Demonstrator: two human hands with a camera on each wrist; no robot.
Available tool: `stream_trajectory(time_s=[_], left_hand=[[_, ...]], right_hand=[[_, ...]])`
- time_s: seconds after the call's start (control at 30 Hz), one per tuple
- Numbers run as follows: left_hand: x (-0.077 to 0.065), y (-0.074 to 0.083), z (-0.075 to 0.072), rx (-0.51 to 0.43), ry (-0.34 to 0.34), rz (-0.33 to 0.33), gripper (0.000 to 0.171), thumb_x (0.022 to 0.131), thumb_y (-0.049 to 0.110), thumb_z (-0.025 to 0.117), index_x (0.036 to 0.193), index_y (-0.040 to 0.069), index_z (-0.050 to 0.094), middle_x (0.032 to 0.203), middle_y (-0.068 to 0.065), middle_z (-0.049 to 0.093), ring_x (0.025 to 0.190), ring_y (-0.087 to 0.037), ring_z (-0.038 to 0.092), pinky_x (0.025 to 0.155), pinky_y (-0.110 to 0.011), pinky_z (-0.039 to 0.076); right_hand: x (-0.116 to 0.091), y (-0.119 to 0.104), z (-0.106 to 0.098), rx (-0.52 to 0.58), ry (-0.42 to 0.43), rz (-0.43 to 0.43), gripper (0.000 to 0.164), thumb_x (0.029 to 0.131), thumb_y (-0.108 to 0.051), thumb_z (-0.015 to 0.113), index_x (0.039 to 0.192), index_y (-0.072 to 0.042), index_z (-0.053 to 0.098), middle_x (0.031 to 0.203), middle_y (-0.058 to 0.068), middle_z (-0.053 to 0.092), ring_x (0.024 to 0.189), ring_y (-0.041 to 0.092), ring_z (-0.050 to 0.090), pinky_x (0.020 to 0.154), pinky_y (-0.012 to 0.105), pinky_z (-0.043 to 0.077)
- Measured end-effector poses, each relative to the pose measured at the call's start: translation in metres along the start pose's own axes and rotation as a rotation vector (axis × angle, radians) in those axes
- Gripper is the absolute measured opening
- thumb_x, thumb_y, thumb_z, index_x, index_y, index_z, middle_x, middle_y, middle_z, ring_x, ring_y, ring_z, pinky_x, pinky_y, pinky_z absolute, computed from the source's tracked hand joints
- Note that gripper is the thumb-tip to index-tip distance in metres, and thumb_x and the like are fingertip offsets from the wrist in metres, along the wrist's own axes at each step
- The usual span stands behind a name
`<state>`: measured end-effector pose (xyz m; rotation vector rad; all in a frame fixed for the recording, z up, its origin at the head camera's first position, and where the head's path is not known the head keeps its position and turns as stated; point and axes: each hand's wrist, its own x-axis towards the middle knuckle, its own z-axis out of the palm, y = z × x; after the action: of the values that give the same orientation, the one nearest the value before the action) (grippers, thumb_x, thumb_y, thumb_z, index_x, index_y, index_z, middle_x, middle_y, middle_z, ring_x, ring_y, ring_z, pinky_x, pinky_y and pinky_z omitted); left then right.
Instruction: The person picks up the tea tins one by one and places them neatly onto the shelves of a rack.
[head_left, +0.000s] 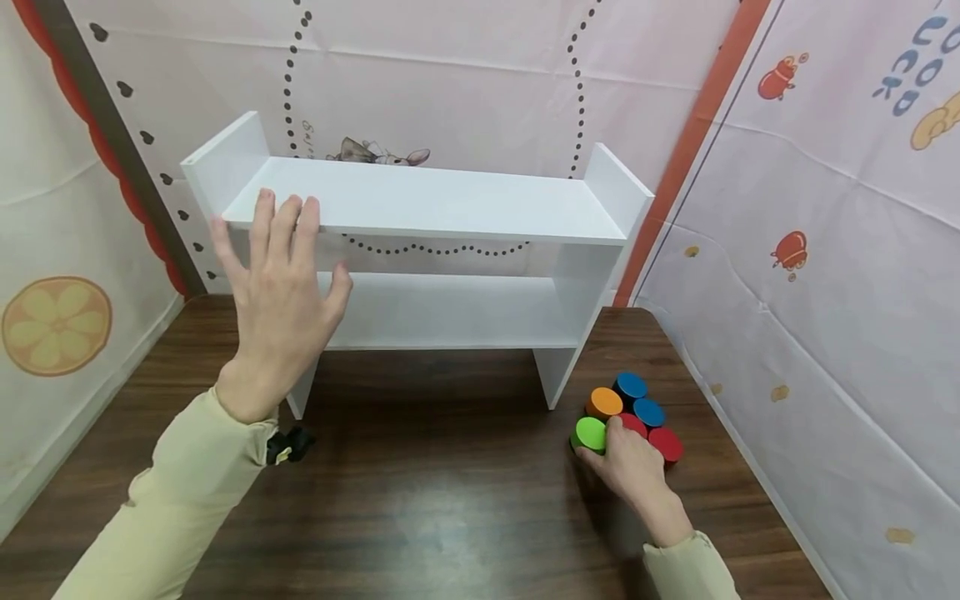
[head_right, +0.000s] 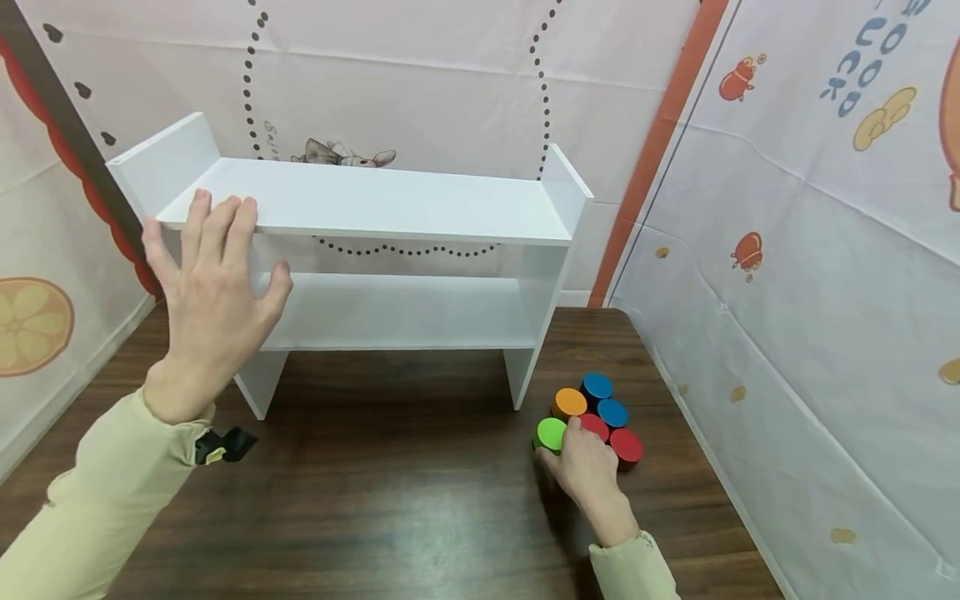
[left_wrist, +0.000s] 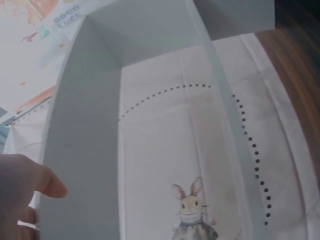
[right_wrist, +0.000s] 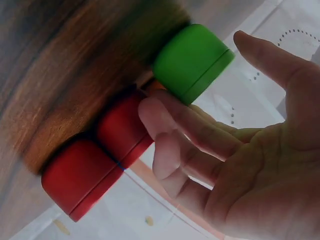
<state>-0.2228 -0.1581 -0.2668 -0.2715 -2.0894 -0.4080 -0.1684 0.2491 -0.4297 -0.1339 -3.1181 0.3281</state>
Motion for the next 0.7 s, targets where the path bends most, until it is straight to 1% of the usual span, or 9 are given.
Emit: stream_trajectory(time_s=[0.07,0.17,0.27,0.37,0.43,0.53,0.63,0.7], left_hand=[[0.001,0.001,-0.002,0.015,-0.017,0.004,0.061,0.085,0.019,0.061,0.141,0.002,0.043,0.142,-0.021,0.046,0.145,-0.035,0.025,0.111,-0.066,0.005],[0.001,0.002,-0.003,-0.004,-0.034,-0.010,0.061,0.085,0.019,0.062,0.141,0.002,0.042,0.144,-0.021,0.044,0.145,-0.034,0.025,0.103,-0.067,0.012],[0.001,0.003,-0.001,-0.023,-0.039,-0.027,0.063,0.084,0.018,0.063,0.141,0.004,0.040,0.145,-0.019,0.042,0.144,-0.033,0.024,0.095,-0.065,0.024],[0.000,0.003,0.001,-0.010,-0.031,-0.030,0.066,0.081,0.018,0.065,0.141,0.007,0.039,0.146,-0.016,0.040,0.143,-0.032,0.025,0.085,-0.061,0.032],[-0.001,0.002,0.003,0.005,-0.021,-0.025,0.068,0.080,0.017,0.066,0.141,0.008,0.038,0.146,-0.015,0.039,0.142,-0.032,0.025,0.079,-0.059,0.035],[-0.001,0.000,0.006,0.016,-0.007,-0.012,0.069,0.078,0.015,0.066,0.141,0.009,0.037,0.146,-0.014,0.039,0.142,-0.031,0.025,0.074,-0.058,0.036],[-0.002,-0.003,0.007,0.036,-0.010,0.008,0.068,0.079,0.014,0.064,0.141,0.009,0.036,0.145,-0.014,0.038,0.142,-0.032,0.025,0.072,-0.056,0.037],[-0.003,-0.006,0.008,0.053,-0.017,0.018,0.067,0.080,0.014,0.062,0.141,0.009,0.035,0.146,-0.014,0.037,0.142,-0.032,0.025,0.073,-0.054,0.038]], right_hand=[[0.003,0.001,0.000,0.014,-0.002,-0.003,0.060,0.077,-0.043,0.075,0.106,0.003,0.051,0.079,0.011,0.059,0.066,0.021,0.054,0.055,0.038,0.048],[0.009,0.001,0.001,0.026,-0.022,0.001,0.060,0.076,-0.043,0.076,0.107,0.002,0.051,0.083,0.011,0.060,0.069,0.022,0.054,0.058,0.040,0.051],[0.014,0.000,0.003,0.042,-0.058,0.004,0.060,0.076,-0.042,0.077,0.108,0.002,0.051,0.085,0.011,0.061,0.070,0.022,0.054,0.059,0.039,0.051],[0.019,-0.001,0.005,0.071,-0.085,0.000,0.060,0.076,-0.042,0.077,0.110,0.002,0.052,0.085,0.011,0.061,0.070,0.021,0.054,0.057,0.036,0.049],[0.021,-0.003,0.007,0.096,-0.088,-0.011,0.061,0.077,-0.040,0.077,0.113,0.002,0.053,0.086,0.011,0.061,0.069,0.021,0.053,0.055,0.033,0.048],[0.022,-0.004,0.008,0.135,-0.083,-0.025,0.062,0.077,-0.038,0.077,0.117,0.003,0.053,0.088,0.011,0.062,0.069,0.020,0.053,0.054,0.031,0.045],[0.022,-0.006,0.009,0.168,-0.066,-0.041,0.062,0.077,-0.037,0.077,0.120,0.002,0.053,0.093,0.011,0.065,0.071,0.019,0.054,0.055,0.030,0.045],[0.023,-0.007,0.010,0.194,-0.044,-0.058,0.062,0.077,-0.036,0.077,0.121,0.001,0.055,0.096,0.011,0.066,0.073,0.019,0.055,0.057,0.030,0.047]])
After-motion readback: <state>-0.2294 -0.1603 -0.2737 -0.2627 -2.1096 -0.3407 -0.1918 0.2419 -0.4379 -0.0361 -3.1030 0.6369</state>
